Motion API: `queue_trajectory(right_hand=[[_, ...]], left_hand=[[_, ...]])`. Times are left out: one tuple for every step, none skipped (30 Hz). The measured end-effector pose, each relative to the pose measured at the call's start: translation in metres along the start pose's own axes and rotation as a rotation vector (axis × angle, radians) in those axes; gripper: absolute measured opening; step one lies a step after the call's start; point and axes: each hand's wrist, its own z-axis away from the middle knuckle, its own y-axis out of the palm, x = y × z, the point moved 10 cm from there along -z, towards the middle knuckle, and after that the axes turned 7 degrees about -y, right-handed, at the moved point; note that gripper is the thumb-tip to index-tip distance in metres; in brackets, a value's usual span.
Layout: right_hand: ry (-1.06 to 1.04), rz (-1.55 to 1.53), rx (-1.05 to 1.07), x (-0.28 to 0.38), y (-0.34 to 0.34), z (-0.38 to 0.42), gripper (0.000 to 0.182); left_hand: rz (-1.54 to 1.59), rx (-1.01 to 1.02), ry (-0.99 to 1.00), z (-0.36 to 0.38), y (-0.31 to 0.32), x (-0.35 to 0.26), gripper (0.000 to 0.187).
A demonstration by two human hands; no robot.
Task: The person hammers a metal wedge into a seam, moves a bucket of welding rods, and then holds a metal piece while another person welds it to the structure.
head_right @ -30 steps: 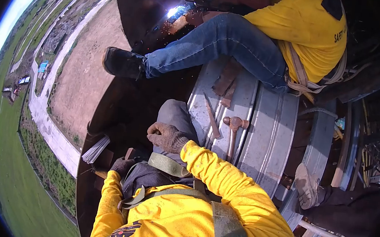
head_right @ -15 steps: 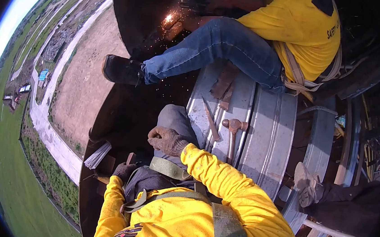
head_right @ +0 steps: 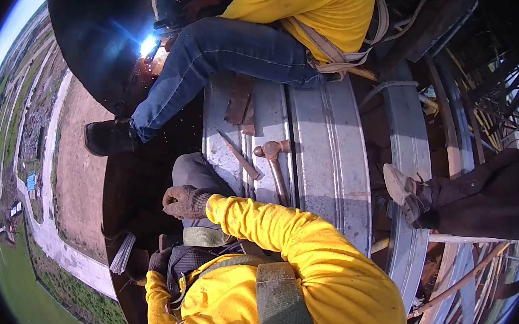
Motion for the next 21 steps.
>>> queue_trajectory(right_hand=[[0.001,-0.005,-0.002,-0.002,0.0,-0.001,0.02],[-0.014,-0.007,-0.01,-0.003,0.001,-0.002,0.02],[-0.029,-0.009,-0.013,-0.005,0.0,-0.002,0.02],[0.003,0.01,-0.005,0.0,-0.001,0.001,0.02],[-0.015,-0.026,-0.007,-0.005,0.001,-0.001,0.021],[-0.006,-0.04,-0.002,-0.007,0.002,-0.002,0.021],[0.002,-0.054,0.003,-0.007,0.002,-0.002,0.021],[-0.017,-0.055,-0.006,-0.006,0.001,-0.001,0.021],[-0.035,-0.034,-0.016,-0.008,0.001,-0.004,0.021],[-0.026,-0.025,-0.015,-0.007,0.0,-0.002,0.021],[-0.019,-0.016,-0.01,-0.006,0.0,-0.002,0.021],[-0.004,-0.015,-0.007,-0.005,0.0,0.0,0.02],[0.001,-0.018,-0.016,-0.006,-0.002,0.0,0.02],[-0.008,-0.021,-0.01,-0.005,-0.001,-0.001,0.02],[-0.017,-0.023,-0.004,-0.005,-0.001,-0.001,0.02],[-0.021,-0.015,-0.003,-0.006,-0.001,-0.002,0.02],[-0.017,-0.021,-0.008,-0.008,-0.001,-0.003,0.02],[-0.017,-0.025,-0.005,-0.008,-0.001,-0.003,0.021],[-0.018,-0.03,-0.001,-0.008,-0.001,-0.003,0.022],[-0.015,-0.04,0.0,-0.008,-0.001,-0.003,0.021],[-0.014,-0.048,0.001,-0.009,-0.001,-0.004,0.021]], left_hand=[[0.028,0.027,0.043,0.002,0.005,-0.01,0.048],[0.135,-0.028,-0.128,0.001,0.001,0.001,0.048],[0.012,0.036,0.068,-0.02,0.0,0.01,0.048],[0.046,0.055,0.05,-0.03,-0.001,0.019,0.05],[0.081,0.069,0.028,-0.036,-0.001,0.025,0.051],[0.06,0.089,0.03,-0.039,-0.001,0.029,0.051],[-0.009,0.06,0.03,-0.043,-0.005,0.032,0.048],[-0.076,0.034,0.034,-0.048,-0.007,0.033,0.045],[-0.093,0.056,0.039,-0.051,-0.006,0.035,0.045],[-0.409,0.031,0.193,-0.049,-0.006,0.023,0.039],[-0.72,0.001,0.351,-0.046,-0.002,0.013,0.034],[-0.88,0.005,0.369,-0.032,0.004,0.0,0.029],[-0.886,0.014,0.372,-0.03,0.005,-0.001,0.029],[-0.836,0.022,0.373,-0.029,0.005,-0.001,0.029],[-0.786,0.028,0.375,-0.028,0.004,-0.003,0.03],[-0.789,0.028,0.375,-0.024,0.005,-0.007,0.03],[-0.794,0.033,0.372,-0.027,0.004,-0.003,0.03],[-0.808,0.02,0.397,-0.03,0.003,0.0,0.03],[-0.821,0.006,0.421,-0.034,0.001,0.002,0.03],[-0.826,0.007,0.415,-0.039,0.001,0.007,0.03],[-0.794,0.013,0.4,-0.043,0.001,0.012,0.03]])
